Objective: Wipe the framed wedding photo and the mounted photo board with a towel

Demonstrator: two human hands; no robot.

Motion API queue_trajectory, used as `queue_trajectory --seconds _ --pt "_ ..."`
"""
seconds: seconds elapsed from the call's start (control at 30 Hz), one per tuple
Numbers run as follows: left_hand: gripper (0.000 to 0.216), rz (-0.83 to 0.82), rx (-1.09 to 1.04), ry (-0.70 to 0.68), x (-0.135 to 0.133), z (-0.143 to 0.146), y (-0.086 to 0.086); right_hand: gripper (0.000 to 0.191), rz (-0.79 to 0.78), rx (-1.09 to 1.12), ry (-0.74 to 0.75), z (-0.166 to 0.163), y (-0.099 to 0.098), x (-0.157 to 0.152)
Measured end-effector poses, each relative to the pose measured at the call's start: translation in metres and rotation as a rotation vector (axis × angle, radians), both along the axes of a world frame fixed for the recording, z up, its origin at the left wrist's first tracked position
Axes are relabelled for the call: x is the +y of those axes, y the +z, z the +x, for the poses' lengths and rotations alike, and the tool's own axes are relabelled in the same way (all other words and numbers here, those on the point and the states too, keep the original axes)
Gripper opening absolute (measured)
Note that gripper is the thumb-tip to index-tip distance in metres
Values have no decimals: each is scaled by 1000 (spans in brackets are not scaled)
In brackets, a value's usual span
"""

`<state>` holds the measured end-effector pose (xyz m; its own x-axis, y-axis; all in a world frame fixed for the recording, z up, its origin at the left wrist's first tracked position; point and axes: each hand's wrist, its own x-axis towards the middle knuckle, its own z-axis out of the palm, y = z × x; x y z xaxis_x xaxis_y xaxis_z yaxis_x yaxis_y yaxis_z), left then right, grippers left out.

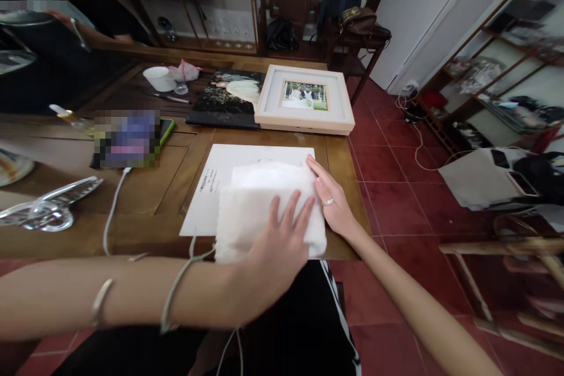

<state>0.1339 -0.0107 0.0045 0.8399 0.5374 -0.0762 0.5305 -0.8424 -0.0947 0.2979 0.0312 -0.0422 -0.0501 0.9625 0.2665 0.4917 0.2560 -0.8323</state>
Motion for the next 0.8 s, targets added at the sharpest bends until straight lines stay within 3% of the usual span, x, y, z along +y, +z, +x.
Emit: queue_trajectory --seconds 0.13,0.23,0.4,0.5,0.6,0.7,0.8 --pt "32 80 -58 -40 -35 -27 -6 46 13 -124 59 -2 1 0" --pt "30 22 -82 -46 -27 -46 -2 44 29 -249 121 -3 1 2" --pt "36 -167 -74 48 44 -63 8 44 71 -381 143 -5 -2 4" --pt "44 -204 -129 140 94 -72 3 45 91 -418 156 -6 -3 4" --pt "46 -218 -138 161 122 -78 -3 45 83 -435 156 -7 -3 3" --pt "46 -171 -81 111 115 -82 -4 46 83 -442 161 -7 -3 3" --pt "40 -141 -25 44 81 -87 0 46 88 -456 153 -7 -4 3"
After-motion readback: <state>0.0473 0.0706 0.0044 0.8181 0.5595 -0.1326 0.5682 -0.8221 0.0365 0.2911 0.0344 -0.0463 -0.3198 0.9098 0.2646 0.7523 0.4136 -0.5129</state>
